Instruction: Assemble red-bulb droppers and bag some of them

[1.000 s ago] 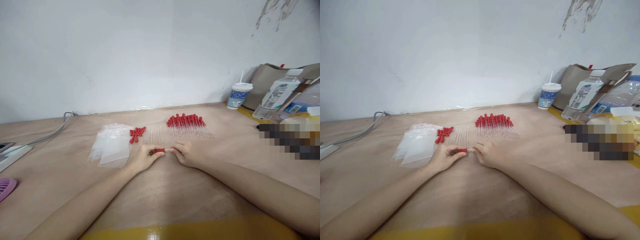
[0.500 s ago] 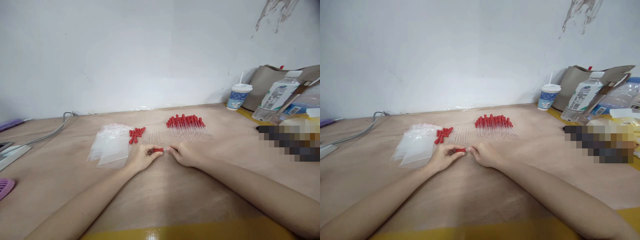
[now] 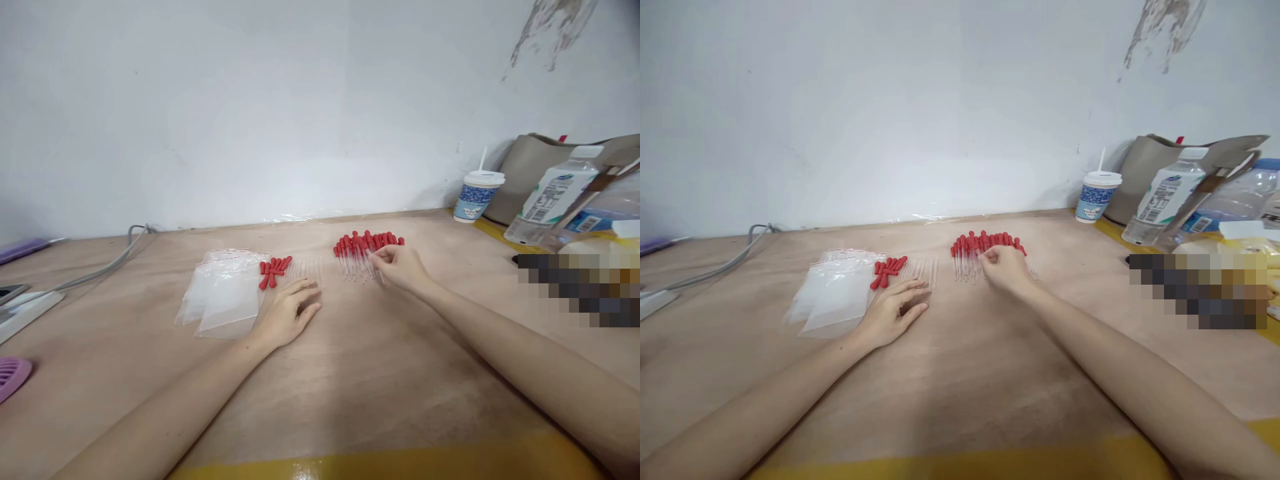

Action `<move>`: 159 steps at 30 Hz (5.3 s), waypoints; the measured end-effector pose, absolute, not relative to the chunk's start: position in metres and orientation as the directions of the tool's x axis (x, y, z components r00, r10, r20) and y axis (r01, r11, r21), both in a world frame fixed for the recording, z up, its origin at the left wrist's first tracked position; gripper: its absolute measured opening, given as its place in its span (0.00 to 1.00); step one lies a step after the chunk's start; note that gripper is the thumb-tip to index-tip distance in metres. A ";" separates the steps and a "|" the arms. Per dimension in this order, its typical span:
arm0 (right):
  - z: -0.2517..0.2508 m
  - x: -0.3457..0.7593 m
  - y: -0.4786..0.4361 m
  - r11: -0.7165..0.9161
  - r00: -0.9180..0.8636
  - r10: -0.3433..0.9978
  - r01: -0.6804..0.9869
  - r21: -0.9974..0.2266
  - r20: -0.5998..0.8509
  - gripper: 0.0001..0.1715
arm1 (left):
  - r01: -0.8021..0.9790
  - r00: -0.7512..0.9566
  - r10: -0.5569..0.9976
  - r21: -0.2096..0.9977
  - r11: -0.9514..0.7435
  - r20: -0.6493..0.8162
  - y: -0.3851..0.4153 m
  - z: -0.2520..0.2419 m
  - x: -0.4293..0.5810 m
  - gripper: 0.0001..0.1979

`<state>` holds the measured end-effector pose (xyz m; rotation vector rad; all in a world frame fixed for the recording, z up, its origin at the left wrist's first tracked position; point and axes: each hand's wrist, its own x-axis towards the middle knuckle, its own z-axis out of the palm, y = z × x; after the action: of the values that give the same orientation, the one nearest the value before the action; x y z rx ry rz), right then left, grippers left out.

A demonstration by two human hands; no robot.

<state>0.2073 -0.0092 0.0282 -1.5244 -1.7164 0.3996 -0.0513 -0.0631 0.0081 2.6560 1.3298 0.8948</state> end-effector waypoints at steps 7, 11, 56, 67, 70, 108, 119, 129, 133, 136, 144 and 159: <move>0.026 0.224 0.025 -0.109 0.332 0.880 0.837 -0.536 0.339 0.15 | 0.744 0.495 0.796 0.303 -0.596 0.350 -0.065 0.010 -0.048 0.17; 0.016 0.217 0.032 -0.088 0.279 0.889 0.883 -0.461 0.364 0.17 | 0.726 0.523 0.783 0.306 -0.616 0.337 -0.064 0.010 -0.051 0.18; -0.007 0.187 -0.039 0.594 -0.395 0.763 0.740 -0.315 0.512 0.08 | 0.957 -0.062 0.917 0.283 -0.058 0.395 -0.034 0.015 -0.108 0.16; -0.007 0.187 -0.039 0.587 -0.388 0.758 0.756 -0.290 0.524 0.06 | 0.931 -0.061 0.892 0.349 -0.111 0.447 -0.040 0.023 -0.101 0.07; -0.006 0.187 -0.044 0.588 -0.343 0.762 0.721 -0.366 0.549 0.07 | 0.808 0.131 0.865 0.453 -0.376 0.484 -0.054 0.018 -0.074 0.07; -0.005 0.180 -0.061 0.780 -0.554 0.453 0.626 -0.008 0.699 0.12 | 0.609 0.515 0.705 0.372 -0.701 0.488 -0.076 0.007 -0.038 0.08; 0.000 0.181 -0.049 0.823 -0.562 0.551 0.488 -0.290 0.617 0.09 | 0.625 0.365 0.784 0.492 -0.606 0.502 -0.080 0.018 -0.036 0.08; -0.011 0.181 -0.048 0.889 -0.619 0.380 0.451 -0.085 0.687 0.11 | 0.578 0.399 0.813 0.572 -0.582 0.423 -0.077 0.016 -0.037 0.06; -0.010 0.177 -0.051 0.884 -0.631 0.384 0.463 -0.071 0.674 0.13 | 0.577 0.420 0.796 0.549 -0.605 0.436 -0.077 0.013 -0.038 0.06; -0.006 0.174 -0.054 0.879 -0.638 0.411 0.467 -0.098 0.651 0.15 | 0.562 0.434 0.778 0.539 -0.628 0.454 -0.077 0.012 -0.038 0.06; -0.001 0.166 -0.057 0.850 -0.663 0.497 0.503 -0.159 0.559 0.19 | 0.551 0.463 0.742 0.498 -0.669 0.485 -0.076 0.008 -0.041 0.06; 0.023 0.174 -0.065 0.754 -0.636 0.639 0.628 -0.192 0.432 0.10 | 0.616 0.471 0.710 0.381 -0.690 0.524 -0.075 0.012 -0.043 0.14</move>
<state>0.1745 -0.0653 0.0232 -0.9567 -2.4711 0.0331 -0.0426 -0.0753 0.0115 2.5725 1.1669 1.0178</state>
